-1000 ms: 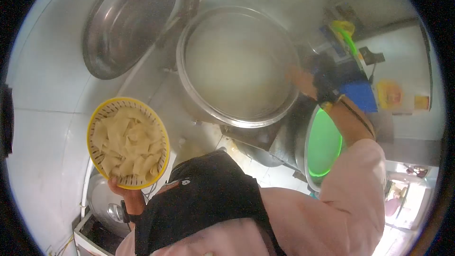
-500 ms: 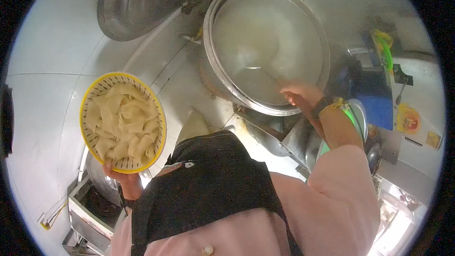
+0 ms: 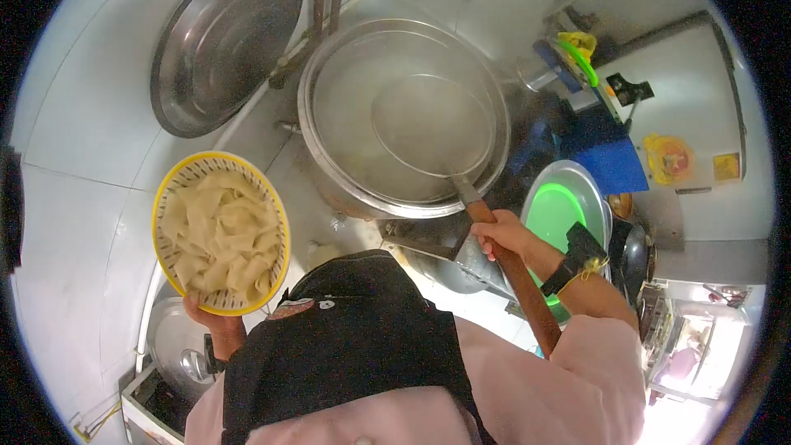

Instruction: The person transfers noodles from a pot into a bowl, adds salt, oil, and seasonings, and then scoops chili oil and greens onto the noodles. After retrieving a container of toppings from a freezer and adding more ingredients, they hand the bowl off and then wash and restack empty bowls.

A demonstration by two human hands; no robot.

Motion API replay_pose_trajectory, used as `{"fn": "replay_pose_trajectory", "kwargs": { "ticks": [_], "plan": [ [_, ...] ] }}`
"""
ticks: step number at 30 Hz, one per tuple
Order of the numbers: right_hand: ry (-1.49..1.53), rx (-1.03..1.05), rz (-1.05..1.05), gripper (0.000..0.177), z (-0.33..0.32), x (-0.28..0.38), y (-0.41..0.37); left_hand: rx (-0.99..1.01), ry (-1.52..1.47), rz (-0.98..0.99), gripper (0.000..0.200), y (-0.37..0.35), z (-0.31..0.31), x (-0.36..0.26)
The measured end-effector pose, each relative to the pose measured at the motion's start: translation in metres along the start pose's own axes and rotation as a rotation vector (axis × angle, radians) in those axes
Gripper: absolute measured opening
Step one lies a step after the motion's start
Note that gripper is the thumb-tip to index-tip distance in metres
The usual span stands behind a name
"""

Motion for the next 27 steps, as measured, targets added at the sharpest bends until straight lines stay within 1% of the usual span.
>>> {"fn": "replay_pose_trajectory", "kwargs": {
  "ticks": [1,2,4,6,8,9,11,12,13,14,15,16,17,18,19,20,21,22,24,26,27],
  "plan": [
    [0.013,-0.049,-0.006,0.015,0.000,-0.003,-0.009,0.009,0.000,0.000,0.071,-0.002,0.005,0.001],
    [0.020,-0.050,-0.013,0.015,0.000,-0.008,-0.017,0.009,-0.006,-0.006,0.070,-0.004,0.008,0.001],
    [-0.018,-0.056,-0.102,0.015,-0.006,-0.018,-0.031,0.021,-0.003,-0.008,0.070,-0.010,0.015,0.004],
    [0.038,-0.043,-0.138,0.017,-0.007,-0.021,-0.056,0.114,-0.003,-0.012,0.069,-0.017,0.015,0.003],
    [0.017,-0.061,-0.207,0.019,-0.017,-0.027,-0.080,0.108,0.047,0.013,0.068,-0.026,0.013,0.006],
    [0.028,-0.053,-0.214,0.019,-0.020,-0.036,-0.087,0.074,0.055,0.027,0.069,-0.029,0.018,0.008],
    [-0.013,-0.173,-0.254,0.020,-0.032,-0.061,-0.103,0.048,0.058,0.044,0.069,-0.032,0.032,0.015],
    [-0.010,-0.176,-0.259,0.020,-0.034,-0.074,-0.108,0.101,0.045,0.045,0.068,-0.033,0.040,0.018],
    [-0.018,-0.242,-0.296,0.019,-0.040,-0.088,-0.115,0.149,0.040,0.041,0.068,-0.035,0.047,0.020],
    [-0.028,-0.308,-0.328,0.019,-0.043,-0.100,-0.123,0.147,0.048,0.034,0.068,-0.035,0.045,0.023],
    [-0.021,-0.304,-0.317,0.019,-0.043,-0.112,-0.135,0.074,0.044,0.036,0.068,-0.039,0.038,0.024],
    [0.045,-0.346,-0.290,0.018,-0.043,-0.123,-0.151,-0.001,0.044,0.036,0.067,-0.045,0.032,0.022],
    [0.109,-0.392,-0.277,0.018,-0.042,-0.134,-0.162,0.006,0.050,0.034,0.067,-0.048,0.030,0.018],
    [0.119,-0.398,-0.286,0.018,-0.038,-0.146,-0.170,0.077,0.038,0.026,0.067,-0.049,0.031,0.016],
    [0.228,-0.417,-0.275,0.017,-0.036,-0.160,-0.178,0.150,0.030,0.014,0.067,-0.049,0.035,0.014],
    [0.336,-0.441,-0.266,0.017,-0.033,-0.177,-0.186,0.170,0.028,0.008,0.067,-0.049,0.033,0.013],
    [0.356,-0.443,-0.296,0.017,-0.035,-0.197,-0.187,0.191,0.060,0.033,0.067,-0.048,0.031,0.011],
    [0.325,-0.481,-0.270,0.016,-0.028,-0.209,-0.187,0.209,0.093,0.049,0.067,-0.042,0.025,0.006],
    [0.284,-0.535,-0.258,0.015,-0.022,-0.238,-0.187,0.211,0.088,0.003,0.067,-0.041,0.008,0.003],
    [0.164,-0.603,-0.136,0.014,-0.024,-0.259,-0.179,0.197,0.116,-0.032,0.067,-0.033,0.001,0.000],
    [0.114,-0.626,-0.125,0.015,-0.037,-0.266,-0.177,0.196,0.109,-0.047,0.068,-0.032,-0.004,0.002]
  ]
}}
Point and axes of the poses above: each hand's wrist, its own y-axis towards the middle knuckle, its own z-axis out of the palm, x = y × z, the point moved 3 cm from there along y, towards the middle knuckle, and after that the axes turned 5 degrees about y, right-handed, at the moved point
